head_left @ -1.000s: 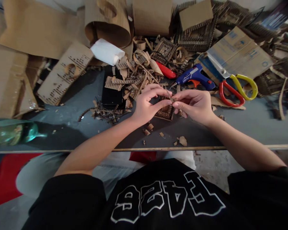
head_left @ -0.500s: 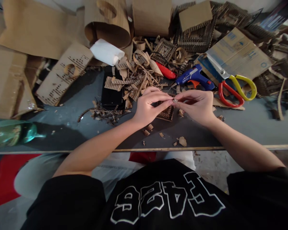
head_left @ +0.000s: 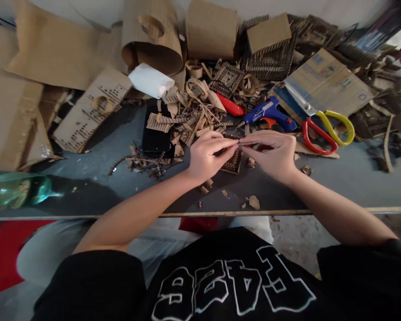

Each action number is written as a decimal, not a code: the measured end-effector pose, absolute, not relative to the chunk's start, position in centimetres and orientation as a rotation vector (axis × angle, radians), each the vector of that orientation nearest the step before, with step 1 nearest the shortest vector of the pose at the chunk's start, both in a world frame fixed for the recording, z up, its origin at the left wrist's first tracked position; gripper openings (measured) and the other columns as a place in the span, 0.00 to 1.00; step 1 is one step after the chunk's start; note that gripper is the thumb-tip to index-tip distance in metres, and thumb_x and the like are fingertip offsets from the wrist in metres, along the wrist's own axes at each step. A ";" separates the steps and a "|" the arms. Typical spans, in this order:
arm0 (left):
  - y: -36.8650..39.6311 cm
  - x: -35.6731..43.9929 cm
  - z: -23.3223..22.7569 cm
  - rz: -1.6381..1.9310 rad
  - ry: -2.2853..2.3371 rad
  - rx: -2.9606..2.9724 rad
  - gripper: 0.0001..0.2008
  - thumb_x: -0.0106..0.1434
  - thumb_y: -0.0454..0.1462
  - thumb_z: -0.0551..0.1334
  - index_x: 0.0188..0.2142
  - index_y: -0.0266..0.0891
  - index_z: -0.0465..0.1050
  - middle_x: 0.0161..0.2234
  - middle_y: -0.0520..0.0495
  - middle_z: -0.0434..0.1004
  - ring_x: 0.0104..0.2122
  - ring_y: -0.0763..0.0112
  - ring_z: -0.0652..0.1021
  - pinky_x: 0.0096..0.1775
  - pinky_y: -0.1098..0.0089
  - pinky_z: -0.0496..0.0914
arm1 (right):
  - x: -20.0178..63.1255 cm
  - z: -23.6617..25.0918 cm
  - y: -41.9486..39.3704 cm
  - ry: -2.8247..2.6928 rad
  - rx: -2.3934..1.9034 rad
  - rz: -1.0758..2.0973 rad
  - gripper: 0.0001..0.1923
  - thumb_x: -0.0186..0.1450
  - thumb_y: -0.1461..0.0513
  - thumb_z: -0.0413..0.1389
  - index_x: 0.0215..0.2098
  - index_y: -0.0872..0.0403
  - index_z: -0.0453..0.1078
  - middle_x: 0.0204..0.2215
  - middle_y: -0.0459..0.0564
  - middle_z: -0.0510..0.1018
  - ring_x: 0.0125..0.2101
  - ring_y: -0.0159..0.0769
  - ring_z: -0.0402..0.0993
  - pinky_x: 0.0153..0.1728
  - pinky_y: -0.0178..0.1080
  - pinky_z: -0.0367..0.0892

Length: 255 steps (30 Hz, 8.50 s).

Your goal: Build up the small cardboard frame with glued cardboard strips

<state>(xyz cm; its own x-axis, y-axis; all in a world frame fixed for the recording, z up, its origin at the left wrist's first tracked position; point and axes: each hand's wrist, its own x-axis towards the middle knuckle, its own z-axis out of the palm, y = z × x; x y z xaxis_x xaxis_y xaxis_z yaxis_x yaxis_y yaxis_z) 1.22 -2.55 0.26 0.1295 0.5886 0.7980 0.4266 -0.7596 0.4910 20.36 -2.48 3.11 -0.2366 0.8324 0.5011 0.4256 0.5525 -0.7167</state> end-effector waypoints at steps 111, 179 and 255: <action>-1.4 0.4 -0.3 1.519 1.054 2.303 0.08 0.66 0.42 0.67 0.38 0.40 0.83 0.30 0.50 0.84 0.36 0.71 0.80 0.36 0.71 0.75 | 20.7 3.0 -2.0 -1.984 -1.050 0.519 0.10 0.66 0.55 0.61 0.37 0.51 0.80 0.34 0.48 0.82 0.32 0.32 0.76 0.26 0.33 0.68; 0.3 -1.1 -1.8 1.392 1.448 2.273 0.20 0.69 0.53 0.60 0.37 0.41 0.82 0.33 0.47 0.75 0.36 0.69 0.78 0.38 0.68 0.73 | 23.6 2.8 2.7 -1.833 -1.504 0.028 0.15 0.54 0.57 0.56 0.29 0.49 0.50 0.32 0.54 0.71 0.35 0.43 0.67 0.40 0.46 0.63; 0.0 -0.9 -0.9 1.751 1.172 2.237 0.10 0.67 0.45 0.66 0.38 0.43 0.83 0.28 0.48 0.80 0.38 0.67 0.78 0.40 0.67 0.73 | 23.7 3.8 2.4 -1.867 -2.135 0.082 0.31 0.61 0.57 0.63 0.58 0.63 0.68 0.56 0.66 0.73 0.57 0.56 0.70 0.58 0.53 0.64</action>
